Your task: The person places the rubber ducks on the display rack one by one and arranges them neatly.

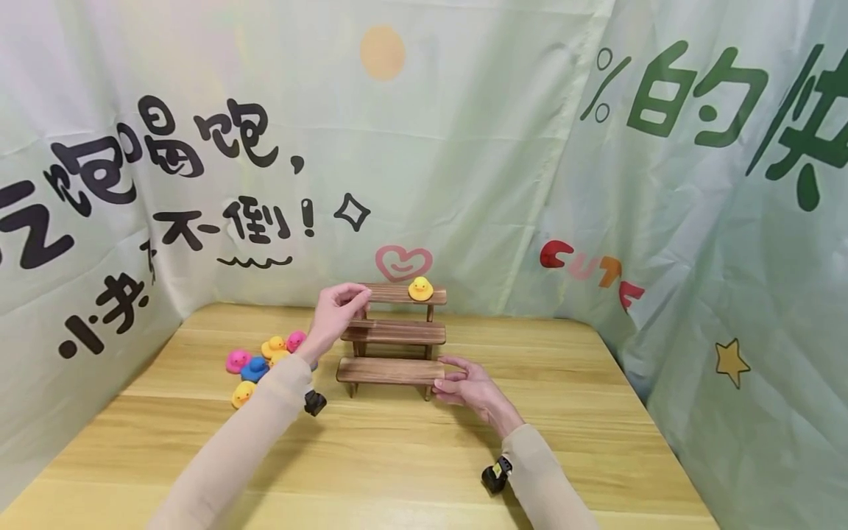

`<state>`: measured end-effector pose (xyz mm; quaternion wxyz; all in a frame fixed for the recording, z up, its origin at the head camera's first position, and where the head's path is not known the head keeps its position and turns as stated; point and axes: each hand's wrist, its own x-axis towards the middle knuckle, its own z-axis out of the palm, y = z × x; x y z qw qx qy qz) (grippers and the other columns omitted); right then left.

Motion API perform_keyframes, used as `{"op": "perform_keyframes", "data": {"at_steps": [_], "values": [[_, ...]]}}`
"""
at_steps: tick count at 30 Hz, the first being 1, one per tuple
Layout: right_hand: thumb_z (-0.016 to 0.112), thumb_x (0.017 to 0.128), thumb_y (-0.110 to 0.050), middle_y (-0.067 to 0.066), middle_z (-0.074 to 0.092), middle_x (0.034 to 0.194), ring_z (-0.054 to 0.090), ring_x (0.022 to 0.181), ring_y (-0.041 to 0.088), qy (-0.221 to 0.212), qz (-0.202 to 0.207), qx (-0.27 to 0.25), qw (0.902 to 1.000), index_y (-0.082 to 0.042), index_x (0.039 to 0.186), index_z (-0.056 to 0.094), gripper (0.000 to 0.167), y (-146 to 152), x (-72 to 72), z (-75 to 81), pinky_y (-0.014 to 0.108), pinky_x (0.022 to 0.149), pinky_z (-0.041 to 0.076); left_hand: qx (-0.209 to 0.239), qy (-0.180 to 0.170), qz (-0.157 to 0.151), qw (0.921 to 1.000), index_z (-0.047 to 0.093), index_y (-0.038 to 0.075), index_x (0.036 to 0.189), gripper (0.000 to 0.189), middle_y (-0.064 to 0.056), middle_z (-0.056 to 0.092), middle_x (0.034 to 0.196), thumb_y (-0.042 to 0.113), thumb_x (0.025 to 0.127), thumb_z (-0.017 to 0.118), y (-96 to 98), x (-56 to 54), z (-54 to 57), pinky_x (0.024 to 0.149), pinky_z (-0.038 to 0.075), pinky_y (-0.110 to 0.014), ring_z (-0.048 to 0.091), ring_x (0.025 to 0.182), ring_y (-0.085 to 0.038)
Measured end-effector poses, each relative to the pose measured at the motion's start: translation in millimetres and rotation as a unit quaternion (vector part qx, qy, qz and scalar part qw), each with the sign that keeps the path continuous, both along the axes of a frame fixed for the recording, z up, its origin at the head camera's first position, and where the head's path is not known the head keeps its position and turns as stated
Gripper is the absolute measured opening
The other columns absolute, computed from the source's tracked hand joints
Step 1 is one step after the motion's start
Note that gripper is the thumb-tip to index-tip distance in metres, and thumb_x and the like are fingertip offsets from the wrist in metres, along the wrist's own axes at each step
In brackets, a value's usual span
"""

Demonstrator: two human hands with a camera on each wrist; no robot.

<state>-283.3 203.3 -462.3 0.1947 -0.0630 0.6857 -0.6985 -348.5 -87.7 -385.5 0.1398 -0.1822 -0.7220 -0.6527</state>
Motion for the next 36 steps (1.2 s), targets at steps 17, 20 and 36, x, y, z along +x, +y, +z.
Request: {"op": "perform_keyframes", "data": {"at_steps": [17, 20, 36], "values": [[0.060, 0.094, 0.003, 0.014, 0.059, 0.109, 0.069, 0.094, 0.023, -0.010, -0.001, -0.013, 0.9999, 0.002, 0.151, 0.027, 0.066, -1.6, -0.2, -0.6, 0.040, 0.093, 0.055, -0.151, -0.025, -0.040, 0.9875, 0.074, 0.008, 0.098, 0.021, -0.011, 0.066, 0.070, 0.027, 0.094, 0.067, -56.7, 16.5, -16.1, 0.050, 0.033, -0.023, 0.047, 0.056, -0.012], [0.059, 0.094, 0.004, 0.013, 0.059, 0.107, 0.069, 0.093, 0.022, -0.009, -0.003, -0.014, 0.9999, 0.002, 0.151, 0.027, 0.065, -0.8, -0.9, -1.0, 0.040, 0.092, 0.055, -0.156, -0.025, -0.040, 0.9866, 0.074, 0.008, 0.097, 0.020, -0.012, 0.066, 0.070, 0.027, 0.095, 0.067, -63.0, 19.3, -17.4, 0.048, 0.031, -0.023, 0.045, 0.054, -0.010], [0.060, 0.094, 0.003, 0.014, 0.061, 0.108, 0.069, 0.093, 0.023, -0.011, -0.003, -0.006, 0.9999, 0.001, 0.151, 0.028, 0.065, -0.9, -1.2, 1.0, 0.041, 0.094, 0.054, -0.174, -0.077, -0.053, 0.9803, 0.072, 0.004, 0.101, 0.021, -0.019, 0.067, 0.080, 0.023, 0.096, 0.065, -98.0, 29.2, -29.5, 0.051, 0.041, -0.025, 0.055, 0.061, -0.014]]}}
